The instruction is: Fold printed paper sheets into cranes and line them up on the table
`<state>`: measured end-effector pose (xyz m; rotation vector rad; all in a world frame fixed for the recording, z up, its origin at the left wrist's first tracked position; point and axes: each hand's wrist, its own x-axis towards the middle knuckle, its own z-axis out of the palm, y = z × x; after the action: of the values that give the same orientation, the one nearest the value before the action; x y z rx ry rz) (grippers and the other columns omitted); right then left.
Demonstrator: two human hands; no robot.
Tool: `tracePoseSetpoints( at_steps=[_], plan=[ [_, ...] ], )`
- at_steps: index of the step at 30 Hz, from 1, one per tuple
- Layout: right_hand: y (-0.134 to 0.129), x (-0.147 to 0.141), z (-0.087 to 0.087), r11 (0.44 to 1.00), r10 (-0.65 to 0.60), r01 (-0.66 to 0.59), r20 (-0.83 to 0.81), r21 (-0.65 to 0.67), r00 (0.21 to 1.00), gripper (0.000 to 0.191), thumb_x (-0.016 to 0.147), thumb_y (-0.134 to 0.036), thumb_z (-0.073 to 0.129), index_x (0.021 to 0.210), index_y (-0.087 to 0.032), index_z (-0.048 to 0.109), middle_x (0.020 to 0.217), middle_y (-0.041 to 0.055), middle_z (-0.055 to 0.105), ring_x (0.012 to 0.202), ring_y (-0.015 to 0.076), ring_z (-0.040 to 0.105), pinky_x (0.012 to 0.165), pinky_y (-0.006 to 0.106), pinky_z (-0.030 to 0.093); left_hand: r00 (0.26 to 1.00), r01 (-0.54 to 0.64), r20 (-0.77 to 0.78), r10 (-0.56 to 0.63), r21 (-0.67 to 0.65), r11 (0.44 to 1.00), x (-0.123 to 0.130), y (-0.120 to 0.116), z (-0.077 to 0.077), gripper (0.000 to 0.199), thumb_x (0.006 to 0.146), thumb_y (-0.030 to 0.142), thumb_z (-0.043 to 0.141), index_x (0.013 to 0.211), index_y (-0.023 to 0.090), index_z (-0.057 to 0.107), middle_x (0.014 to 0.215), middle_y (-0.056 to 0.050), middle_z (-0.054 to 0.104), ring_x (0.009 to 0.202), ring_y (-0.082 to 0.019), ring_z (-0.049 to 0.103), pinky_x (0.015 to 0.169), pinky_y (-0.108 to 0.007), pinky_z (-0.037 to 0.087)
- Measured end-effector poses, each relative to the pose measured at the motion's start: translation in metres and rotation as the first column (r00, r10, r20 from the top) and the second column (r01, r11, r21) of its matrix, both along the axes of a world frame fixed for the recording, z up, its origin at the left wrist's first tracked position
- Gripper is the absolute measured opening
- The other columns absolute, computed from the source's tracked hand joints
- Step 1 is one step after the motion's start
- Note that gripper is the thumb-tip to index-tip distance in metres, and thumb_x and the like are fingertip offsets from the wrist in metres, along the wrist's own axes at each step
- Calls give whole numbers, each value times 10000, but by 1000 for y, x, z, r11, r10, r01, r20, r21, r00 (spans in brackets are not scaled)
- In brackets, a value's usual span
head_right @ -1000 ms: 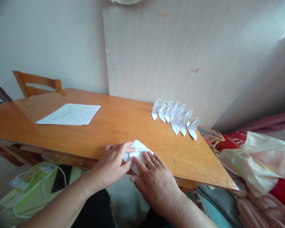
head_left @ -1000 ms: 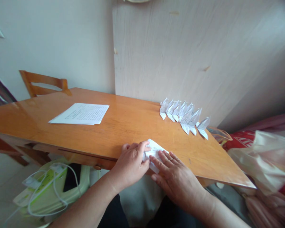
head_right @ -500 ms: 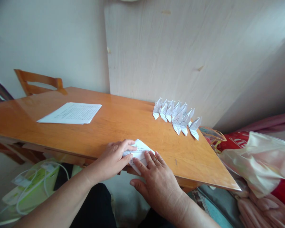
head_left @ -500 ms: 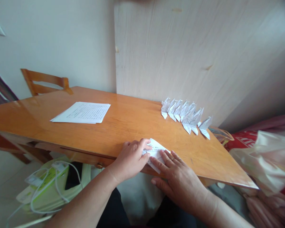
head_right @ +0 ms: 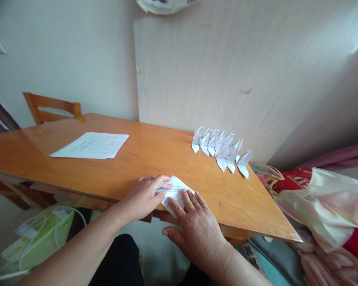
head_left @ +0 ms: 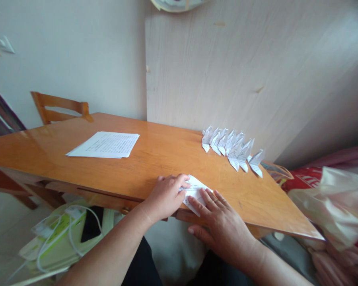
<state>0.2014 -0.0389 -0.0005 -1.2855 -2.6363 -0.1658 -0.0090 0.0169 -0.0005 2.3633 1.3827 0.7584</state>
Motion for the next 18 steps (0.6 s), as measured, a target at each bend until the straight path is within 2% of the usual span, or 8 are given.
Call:
tracePoseSetpoints(
  at_steps=[4,10,14,18],
  plan=[
    [-2,0,-4,1000,2,-2,-5,18,1000,748,838,-505,721,1492,-249,463,1504,185,491,1416,382,411,1140,615,360,999,-4,-35,5,5,1000,0,-1,0,280,921,243,566,1199,267,590,1256,-26,705,1195,-240,606,981,-430,399],
    [-3,-2,-1,999,-9,8,12,35,1000,799,794,-519,760,1489,-260,463,1529,179,460,1438,382,374,1162,613,326,997,-5,-80,9,46,999,0,-3,-1,305,901,225,595,1199,290,590,1204,-8,709,1118,-239,611,943,-411,392],
    [-3,-5,-1,999,27,-26,-11,39,1000,791,794,-493,761,1468,-186,485,1520,169,476,1419,375,406,1171,565,357,995,-2,-98,8,71,997,1,-4,-2,190,905,222,596,1073,298,640,1056,17,728,1046,-233,606,903,-393,378],
    [-4,-6,-2,998,57,-56,-12,40,998,779,789,-467,764,1440,-127,505,1460,180,537,1361,369,480,1176,546,369,994,13,-112,-2,99,995,1,-6,-2,107,926,223,568,922,278,659,1014,26,727,1020,-227,593,898,-398,352]
  ],
)
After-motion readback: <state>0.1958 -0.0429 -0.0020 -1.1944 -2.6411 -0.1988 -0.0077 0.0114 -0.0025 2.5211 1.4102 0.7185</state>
